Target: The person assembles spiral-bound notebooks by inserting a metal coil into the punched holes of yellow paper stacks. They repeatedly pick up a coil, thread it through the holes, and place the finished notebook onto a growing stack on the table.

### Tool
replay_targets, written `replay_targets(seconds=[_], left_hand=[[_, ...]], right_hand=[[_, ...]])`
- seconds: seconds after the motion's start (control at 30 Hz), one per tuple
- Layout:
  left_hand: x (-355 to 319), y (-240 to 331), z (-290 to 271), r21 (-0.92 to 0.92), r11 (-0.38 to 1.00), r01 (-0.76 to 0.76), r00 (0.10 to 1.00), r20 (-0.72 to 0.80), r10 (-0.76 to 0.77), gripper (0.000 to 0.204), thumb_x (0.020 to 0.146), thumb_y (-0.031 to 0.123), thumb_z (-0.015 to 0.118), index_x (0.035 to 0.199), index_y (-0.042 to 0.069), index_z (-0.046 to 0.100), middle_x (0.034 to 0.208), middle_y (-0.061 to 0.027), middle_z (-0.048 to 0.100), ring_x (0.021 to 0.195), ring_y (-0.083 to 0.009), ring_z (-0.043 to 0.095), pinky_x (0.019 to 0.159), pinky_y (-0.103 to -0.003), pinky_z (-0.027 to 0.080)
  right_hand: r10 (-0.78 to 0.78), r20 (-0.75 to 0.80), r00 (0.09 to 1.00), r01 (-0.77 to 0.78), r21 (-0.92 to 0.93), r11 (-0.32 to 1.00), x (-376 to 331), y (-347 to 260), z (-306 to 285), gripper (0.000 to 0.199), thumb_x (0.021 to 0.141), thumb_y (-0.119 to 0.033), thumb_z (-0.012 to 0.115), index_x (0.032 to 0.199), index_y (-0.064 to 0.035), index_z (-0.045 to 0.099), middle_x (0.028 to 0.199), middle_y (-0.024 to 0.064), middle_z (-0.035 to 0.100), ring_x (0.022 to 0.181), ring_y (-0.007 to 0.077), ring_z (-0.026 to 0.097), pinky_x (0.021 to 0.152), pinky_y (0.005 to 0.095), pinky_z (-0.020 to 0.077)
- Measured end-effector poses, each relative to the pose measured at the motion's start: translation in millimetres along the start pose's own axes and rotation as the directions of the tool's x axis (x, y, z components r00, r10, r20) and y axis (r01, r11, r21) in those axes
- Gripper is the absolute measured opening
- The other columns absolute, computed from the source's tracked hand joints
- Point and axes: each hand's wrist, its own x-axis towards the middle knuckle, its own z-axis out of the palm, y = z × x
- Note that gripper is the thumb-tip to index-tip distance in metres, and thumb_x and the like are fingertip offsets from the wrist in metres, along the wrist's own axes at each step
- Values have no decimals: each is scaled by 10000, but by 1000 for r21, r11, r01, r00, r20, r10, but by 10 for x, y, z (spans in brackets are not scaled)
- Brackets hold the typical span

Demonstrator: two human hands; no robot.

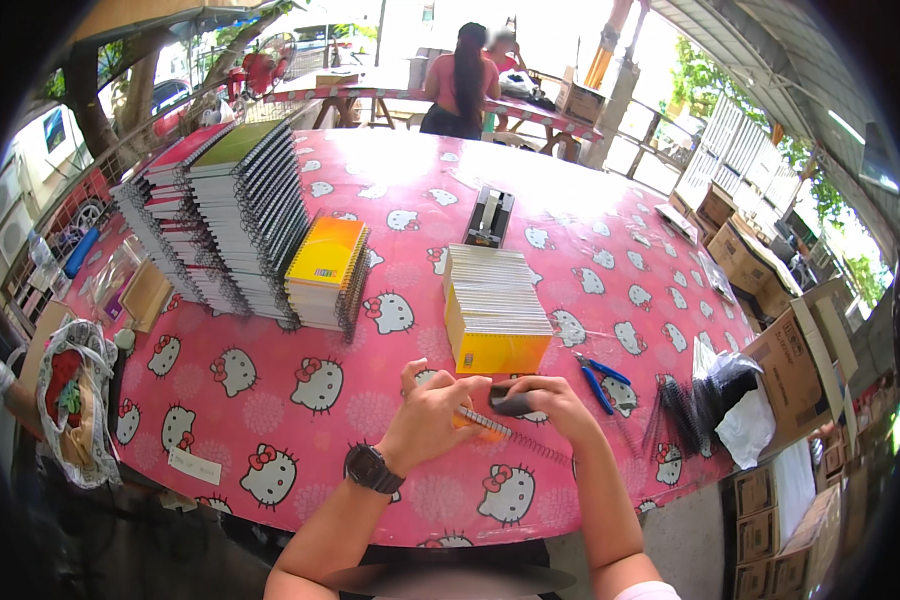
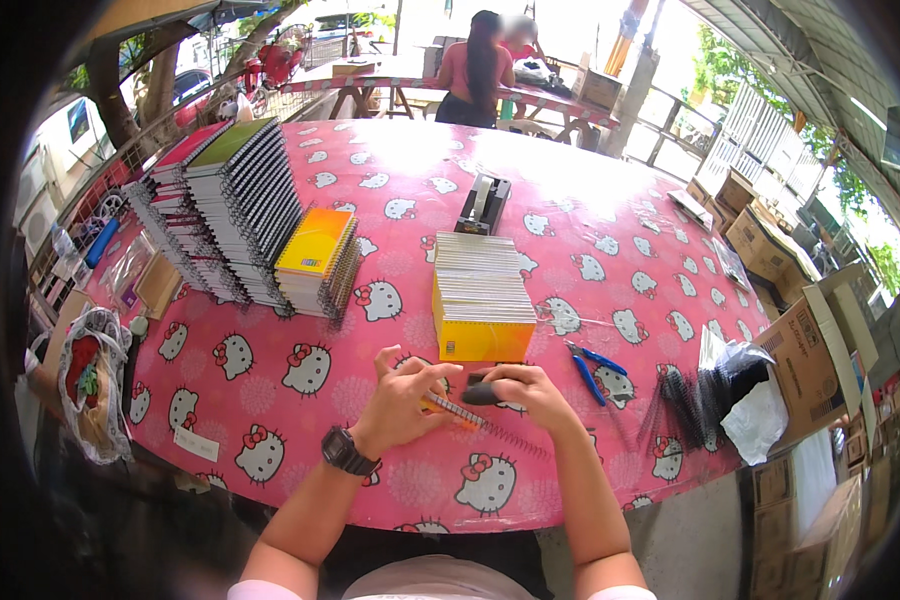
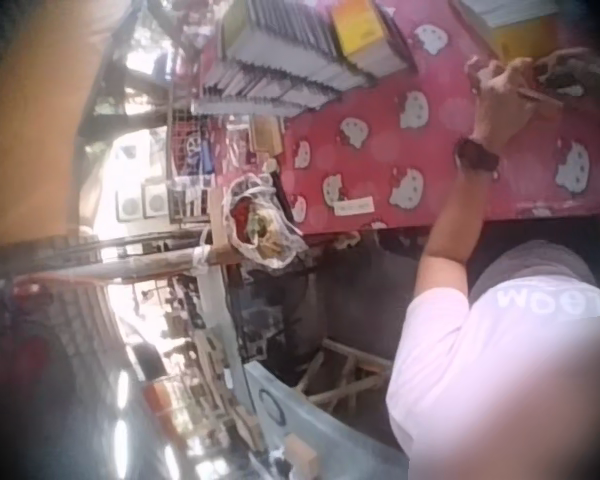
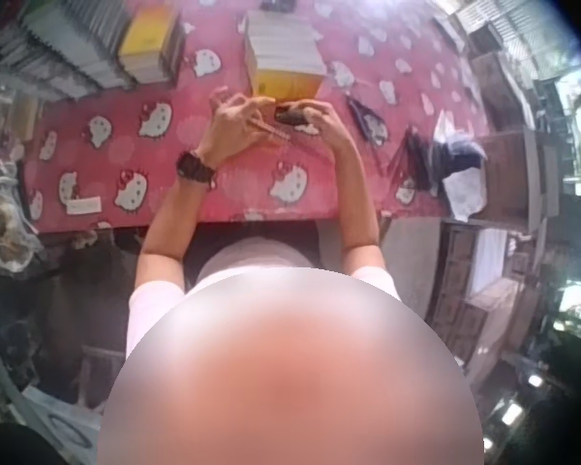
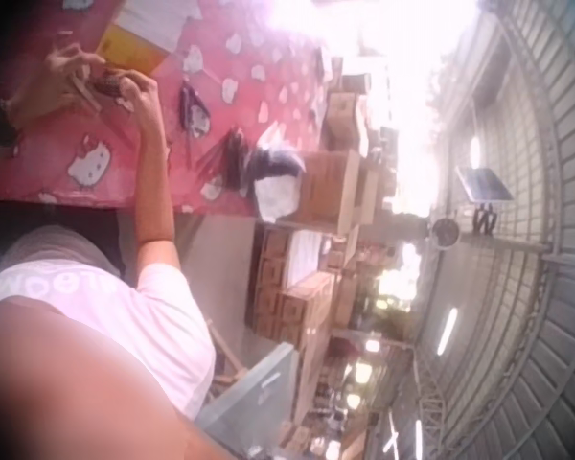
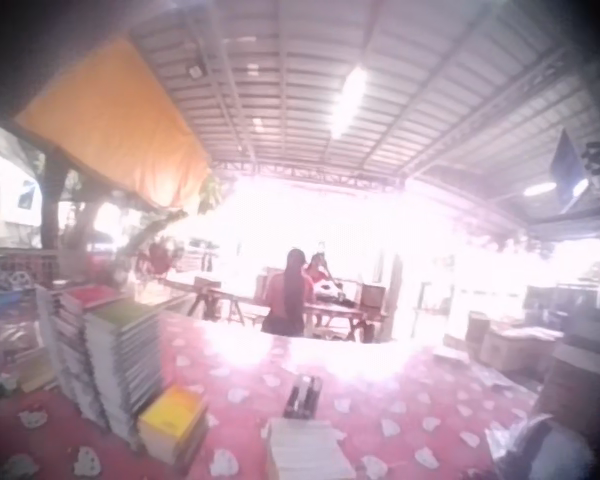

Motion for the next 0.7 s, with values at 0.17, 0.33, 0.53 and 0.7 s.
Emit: replay_targets(seconds=[0.17, 0.33, 0.53, 0.7], left_hand=[[20, -15, -64, -19, 1000, 25, 998, 51, -24, 633, 670, 219, 807, 1242, 141, 547, 847, 28, 660, 862, -131, 600, 1035, -446, 190], [-16, -450, -197, -336, 908, 249, 964, -3, -266, 689, 722, 136, 785, 1321, 91, 447, 1026, -43, 627, 929, -158, 601, 940, -386, 386], [-52, -499, 61, -862, 345, 371, 911, 266, -315, 426, 825, -9, 679, 1212, 45, 509, 998, -22, 608, 921, -84, 577, 746, -206, 486], [-75, -504, 191, -875, 331, 353, 919, 259, -296, 305, 840, -19, 663, 1120, 34, 553, 977, -23, 611, 905, -73, 578, 748, -203, 490]], right_hand=[[-59, -2, 998, 58, 157, 986, 35, 146, 93, 315, 848, -301, 626, 955, -8, 668, 894, 41, 628, 831, 106, 524, 765, 263, 427], [-144, -69, 987, 160, 452, 878, 36, 302, 119, 574, 845, -540, 580, 1018, 5, 636, 1090, 132, 625, 996, 179, 566, 888, 319, 427], [-265, 17, 964, 201, 606, 770, -4, 212, 117, 653, 837, -598, 546, 1006, 27, 631, 1200, 216, 584, 1080, 255, 573, 964, 364, 420], [32, -154, 987, -14, 120, 993, -70, 293, -24, 473, 849, -405, 624, 1024, 34, 635, 1205, 211, 583, 1017, 207, 585, 870, 317, 463]])
